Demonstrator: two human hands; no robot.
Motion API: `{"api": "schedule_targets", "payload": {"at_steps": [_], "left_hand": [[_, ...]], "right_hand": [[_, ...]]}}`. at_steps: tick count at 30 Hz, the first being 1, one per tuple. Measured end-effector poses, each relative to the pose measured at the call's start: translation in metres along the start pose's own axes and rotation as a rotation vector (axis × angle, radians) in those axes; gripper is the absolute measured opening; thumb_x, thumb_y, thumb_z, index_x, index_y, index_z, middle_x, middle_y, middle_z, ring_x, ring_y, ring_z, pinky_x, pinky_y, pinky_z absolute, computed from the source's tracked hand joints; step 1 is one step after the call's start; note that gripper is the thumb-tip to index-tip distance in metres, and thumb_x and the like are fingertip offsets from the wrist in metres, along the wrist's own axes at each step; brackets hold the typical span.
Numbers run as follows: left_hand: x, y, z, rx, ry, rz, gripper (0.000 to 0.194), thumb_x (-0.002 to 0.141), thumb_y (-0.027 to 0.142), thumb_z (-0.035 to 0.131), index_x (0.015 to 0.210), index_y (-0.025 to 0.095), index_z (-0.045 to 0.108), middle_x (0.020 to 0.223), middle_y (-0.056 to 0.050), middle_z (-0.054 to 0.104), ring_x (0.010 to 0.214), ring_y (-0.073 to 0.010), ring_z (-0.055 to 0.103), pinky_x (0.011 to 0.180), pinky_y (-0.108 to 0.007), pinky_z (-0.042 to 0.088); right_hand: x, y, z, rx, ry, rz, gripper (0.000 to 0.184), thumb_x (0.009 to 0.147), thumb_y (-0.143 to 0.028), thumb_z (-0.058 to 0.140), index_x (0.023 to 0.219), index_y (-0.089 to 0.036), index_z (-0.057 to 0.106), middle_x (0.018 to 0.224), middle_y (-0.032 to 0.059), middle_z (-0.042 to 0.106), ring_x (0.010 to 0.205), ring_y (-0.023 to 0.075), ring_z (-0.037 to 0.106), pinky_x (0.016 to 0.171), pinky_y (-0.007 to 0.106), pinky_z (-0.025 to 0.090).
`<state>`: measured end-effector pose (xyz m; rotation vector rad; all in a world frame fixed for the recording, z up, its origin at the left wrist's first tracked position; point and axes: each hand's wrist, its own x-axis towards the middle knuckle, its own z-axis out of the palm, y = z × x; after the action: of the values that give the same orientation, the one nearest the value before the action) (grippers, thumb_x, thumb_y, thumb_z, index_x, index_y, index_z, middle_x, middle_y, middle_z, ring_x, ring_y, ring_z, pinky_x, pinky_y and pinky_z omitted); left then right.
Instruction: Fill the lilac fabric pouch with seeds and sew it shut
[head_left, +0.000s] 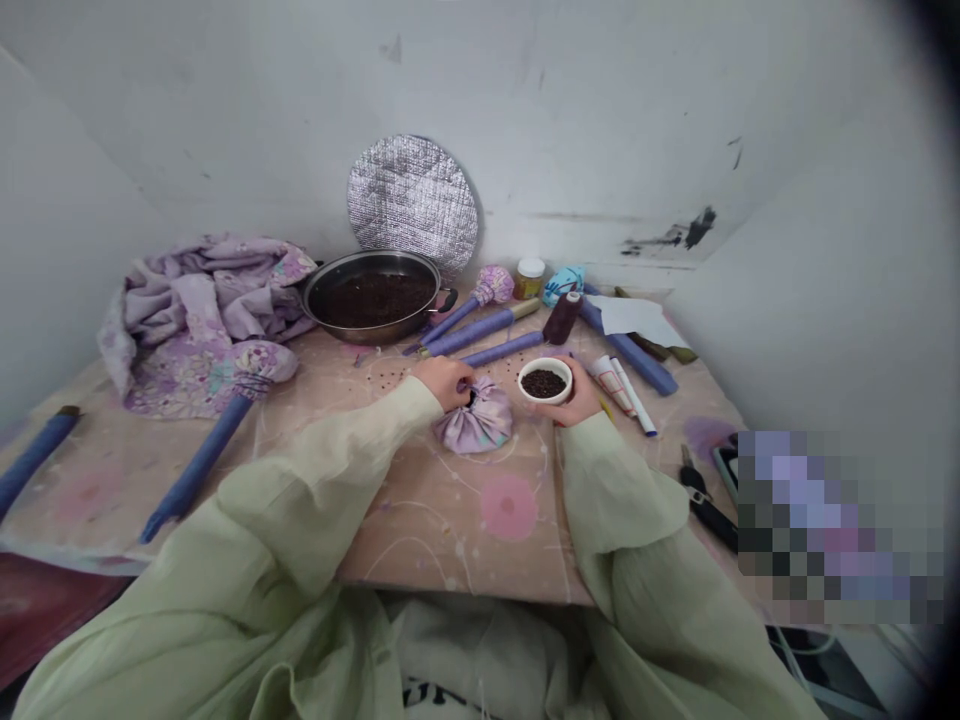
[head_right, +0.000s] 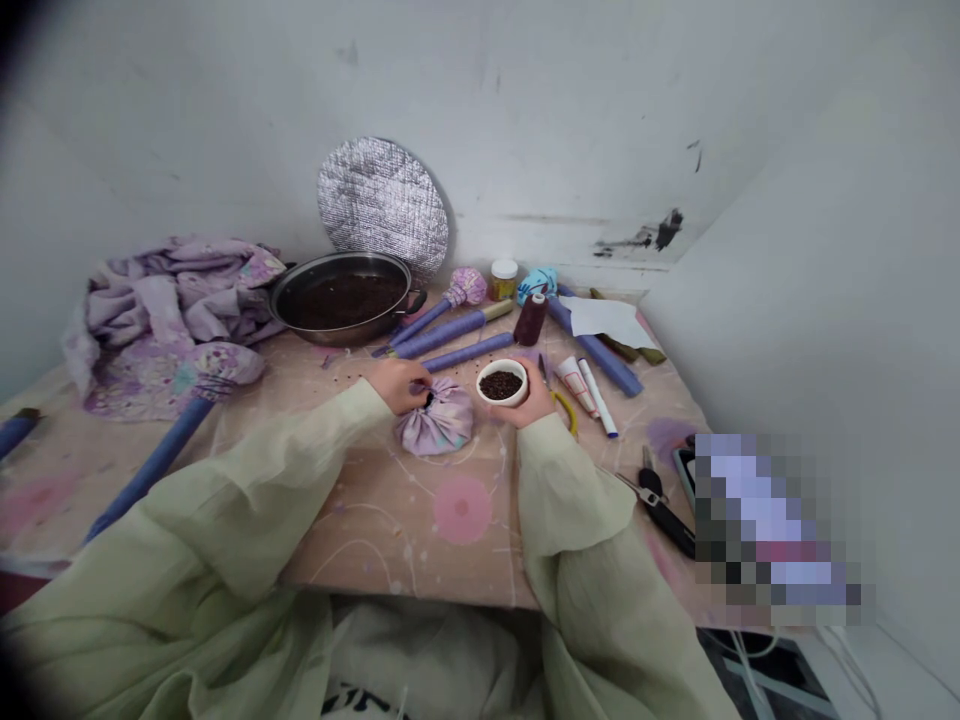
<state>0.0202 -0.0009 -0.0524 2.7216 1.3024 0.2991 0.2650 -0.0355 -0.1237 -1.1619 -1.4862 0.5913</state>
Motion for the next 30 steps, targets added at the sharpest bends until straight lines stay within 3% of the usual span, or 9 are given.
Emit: {"api": "schedule_targets", "payload": {"at_steps": [6,11,17,26,30], "left_hand": [[0.002,-0.006,0.0,-0.019,-0.017,0.14,0.015,0.065,0.019,0.057,0.077,0.018,0.066,0.082,-0.003,0.069,0.081,-0.0179,0.063,0.072,-0.025,0.047],[0.01,-0.002,0.001,-0.002,-0.071,0.12,0.011,0.063,0.021,0.061,0.073,0.016,0.064,0.076,-0.004,0.067,0.072,-0.0179,0.061,0.065,-0.025,0.046],[0.014,0.004,-0.005,0.098,-0.14,0.169,0.011,0.066,0.016,0.056,0.073,0.016,0.064,0.079,-0.006,0.067,0.076,-0.0197,0.062,0.065,-0.026,0.046],[0.005,-0.004,0.006,-0.054,0.002,0.22,0.014,0.065,0.016,0.056,0.077,0.015,0.065,0.083,-0.006,0.067,0.081,-0.0196,0.062,0.074,-0.028,0.048],[0.0,-0.013,0.007,-0.148,0.032,0.227,0.018,0.069,0.016,0.054,0.082,0.015,0.065,0.083,-0.005,0.067,0.078,-0.0169,0.061,0.075,-0.026,0.047]], "right_hand": [[0.001,-0.004,-0.001,-0.009,0.032,-0.024,0.078,0.039,-0.043,0.081,0.107,-0.021,0.049,0.102,0.0072,0.059,0.096,0.0263,0.058,0.09,0.041,0.046],[0.0,-0.005,-0.001,-0.01,0.01,-0.013,0.078,0.04,-0.041,0.081,0.109,-0.021,0.048,0.104,0.007,0.058,0.098,0.0259,0.057,0.091,0.041,0.045],[0.0,0.0,-0.003,0.014,-0.011,-0.017,0.078,0.043,-0.039,0.081,0.111,-0.018,0.048,0.106,0.009,0.057,0.099,0.0276,0.057,0.092,0.041,0.044],[0.004,0.007,-0.009,0.026,-0.057,-0.003,0.078,0.041,-0.037,0.083,0.109,-0.023,0.047,0.105,0.0071,0.059,0.098,0.026,0.058,0.091,0.042,0.046],[0.002,0.002,-0.005,0.02,-0.012,0.007,0.077,0.042,-0.044,0.08,0.109,-0.024,0.047,0.106,0.0061,0.059,0.099,0.0266,0.058,0.092,0.042,0.045]]}}
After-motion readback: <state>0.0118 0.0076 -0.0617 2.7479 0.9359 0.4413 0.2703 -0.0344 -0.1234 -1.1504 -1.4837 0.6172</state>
